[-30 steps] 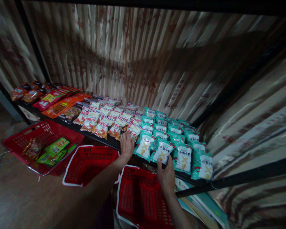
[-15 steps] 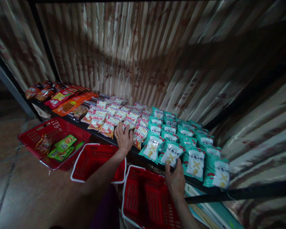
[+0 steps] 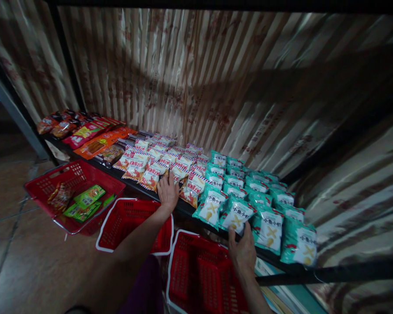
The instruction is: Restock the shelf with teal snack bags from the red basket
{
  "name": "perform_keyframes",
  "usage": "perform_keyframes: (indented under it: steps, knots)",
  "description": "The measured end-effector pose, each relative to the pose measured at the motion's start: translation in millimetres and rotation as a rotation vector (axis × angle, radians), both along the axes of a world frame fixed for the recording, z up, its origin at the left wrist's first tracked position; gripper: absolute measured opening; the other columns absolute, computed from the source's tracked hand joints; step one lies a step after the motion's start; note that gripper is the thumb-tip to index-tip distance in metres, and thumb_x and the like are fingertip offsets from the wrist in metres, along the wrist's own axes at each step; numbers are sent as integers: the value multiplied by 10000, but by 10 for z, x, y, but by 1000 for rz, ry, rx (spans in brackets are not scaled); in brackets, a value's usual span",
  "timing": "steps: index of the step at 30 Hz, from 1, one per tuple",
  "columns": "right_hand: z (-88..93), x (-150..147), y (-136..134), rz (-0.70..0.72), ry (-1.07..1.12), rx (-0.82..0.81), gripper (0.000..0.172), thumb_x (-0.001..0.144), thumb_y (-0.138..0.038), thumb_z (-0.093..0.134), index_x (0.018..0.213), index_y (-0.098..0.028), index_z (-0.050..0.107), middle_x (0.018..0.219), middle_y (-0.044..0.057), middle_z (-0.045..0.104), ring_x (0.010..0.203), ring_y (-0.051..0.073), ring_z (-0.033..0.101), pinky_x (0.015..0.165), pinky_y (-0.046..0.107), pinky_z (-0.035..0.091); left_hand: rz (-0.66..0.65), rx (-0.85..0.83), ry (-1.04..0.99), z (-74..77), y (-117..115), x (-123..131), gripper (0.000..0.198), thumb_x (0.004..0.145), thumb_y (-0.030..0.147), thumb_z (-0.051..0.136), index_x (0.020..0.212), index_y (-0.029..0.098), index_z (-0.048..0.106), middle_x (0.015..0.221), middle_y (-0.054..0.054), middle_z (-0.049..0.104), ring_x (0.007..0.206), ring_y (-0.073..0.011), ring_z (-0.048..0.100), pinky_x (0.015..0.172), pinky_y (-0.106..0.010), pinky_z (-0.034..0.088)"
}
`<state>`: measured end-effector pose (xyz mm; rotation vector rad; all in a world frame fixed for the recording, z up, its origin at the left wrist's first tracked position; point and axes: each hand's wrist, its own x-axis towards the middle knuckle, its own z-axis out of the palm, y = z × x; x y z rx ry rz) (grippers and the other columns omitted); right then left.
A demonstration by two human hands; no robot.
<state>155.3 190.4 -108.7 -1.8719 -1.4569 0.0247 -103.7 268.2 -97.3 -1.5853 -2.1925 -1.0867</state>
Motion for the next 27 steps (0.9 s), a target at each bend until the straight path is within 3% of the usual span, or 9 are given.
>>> perform_keyframes:
  steps: [8,12,14,18,20,23,27]
  knots:
    - [-32,17,9,13,7,27,825,811,-632,317,1357,-17,388,1300,262,498,1141,357,514,923,483,420,1,-51,19,64,31,18,489,882,325,479,1336,147,447,1152,-160,566,1033,-299,509,856,-441,434]
    - [6,-9,-11,19,38,15,789,819,-594,336,1349,-12,386,1281,266,508,1141,353,514,929,480,413,-3,55,-41,132,-42,44,504,890,320,452,1334,82,430,1282,-211,493,1148,-332,464,931,-493,399]
    - [4,-22,-11,28,60,45,755,818,-580,359,1341,-36,392,1271,246,520,1139,337,514,942,470,404,-95,141,-67,165,-159,130,463,901,284,420,1322,94,444,1309,-204,474,1201,-318,443,970,-486,388]
    - [-17,-50,0,-19,125,79,702,809,-557,388,1304,-60,411,1252,231,530,1132,326,520,931,453,409,-589,236,0,163,-575,493,396,897,181,387,1278,170,497,1286,-133,512,1213,-212,469,1000,-358,419]
    - [-4,-66,-10,-38,171,94,683,804,-550,396,1287,-66,415,1237,229,537,1123,325,528,913,445,419,-748,234,71,112,-787,706,386,890,153,403,1258,183,518,1296,-115,515,1219,-188,470,1012,-321,414]
    - [51,-66,-58,-24,232,115,661,803,-533,404,1274,-69,408,1226,235,540,1129,327,527,917,447,416,-773,166,177,-15,-962,944,372,880,144,440,1230,211,545,1343,-97,498,1295,-229,401,1033,-382,400]
    - [102,-3,-145,7,280,156,642,795,-512,431,1277,-89,394,1266,227,513,1178,313,493,958,447,393,-702,67,250,-198,-920,1041,440,879,122,450,1307,220,478,1411,-93,445,1347,-254,335,1024,-428,405]
